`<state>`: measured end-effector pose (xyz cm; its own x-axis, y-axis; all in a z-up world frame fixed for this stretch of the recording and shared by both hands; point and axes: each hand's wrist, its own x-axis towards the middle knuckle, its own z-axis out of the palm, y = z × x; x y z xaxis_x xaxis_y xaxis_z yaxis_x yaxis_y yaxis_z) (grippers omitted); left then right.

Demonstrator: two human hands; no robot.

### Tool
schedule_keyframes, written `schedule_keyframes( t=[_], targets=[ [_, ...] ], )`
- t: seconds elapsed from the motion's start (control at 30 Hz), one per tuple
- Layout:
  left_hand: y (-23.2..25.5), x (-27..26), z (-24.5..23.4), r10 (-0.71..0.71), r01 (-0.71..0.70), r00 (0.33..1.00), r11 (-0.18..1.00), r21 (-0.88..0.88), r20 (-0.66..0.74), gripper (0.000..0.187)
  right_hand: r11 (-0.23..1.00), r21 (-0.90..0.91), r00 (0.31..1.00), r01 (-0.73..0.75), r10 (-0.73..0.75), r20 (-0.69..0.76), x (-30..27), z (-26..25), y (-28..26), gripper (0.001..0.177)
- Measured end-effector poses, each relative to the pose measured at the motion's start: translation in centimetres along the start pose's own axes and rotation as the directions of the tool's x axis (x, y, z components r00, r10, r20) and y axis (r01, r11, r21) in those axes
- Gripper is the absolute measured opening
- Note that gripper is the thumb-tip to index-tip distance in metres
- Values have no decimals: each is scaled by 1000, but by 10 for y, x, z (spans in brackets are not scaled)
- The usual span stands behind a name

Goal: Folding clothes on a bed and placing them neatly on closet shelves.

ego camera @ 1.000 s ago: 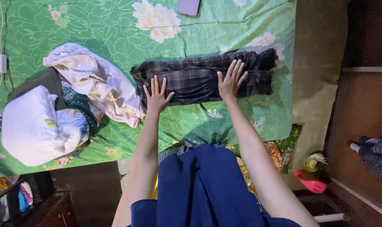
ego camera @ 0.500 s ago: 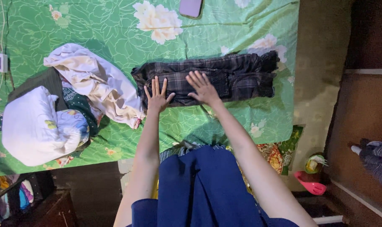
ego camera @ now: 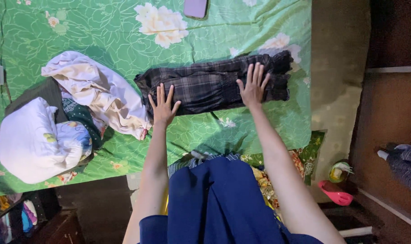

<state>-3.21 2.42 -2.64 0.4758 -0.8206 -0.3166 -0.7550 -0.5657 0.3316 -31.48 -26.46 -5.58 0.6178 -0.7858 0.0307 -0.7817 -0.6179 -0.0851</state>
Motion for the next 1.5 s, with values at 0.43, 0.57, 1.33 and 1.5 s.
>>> schedule_keyframes(
  t=[0.43, 0.57, 1.33, 1.5],
  targets=[
    [49, 11, 24, 6, -2, 999, 996, 88, -50, 71, 938, 87, 942, 335, -336, -4, 19, -14, 47, 69],
    [50, 16, 32, -66, 69, 997, 992, 106, -29, 71, 1000, 20, 983, 2, 2, -186, 17, -18, 95, 71],
    [57, 22, 35, -169, 148, 974, 979, 141, 149, 75, 600, 184, 627, -778, 755, 192, 15, 71, 170, 78],
    [61, 20, 33, -181, 164, 976, 977, 138, 119, 74, 893, 158, 832, -423, 451, -324, 30, -17, 90, 81]
  ],
)
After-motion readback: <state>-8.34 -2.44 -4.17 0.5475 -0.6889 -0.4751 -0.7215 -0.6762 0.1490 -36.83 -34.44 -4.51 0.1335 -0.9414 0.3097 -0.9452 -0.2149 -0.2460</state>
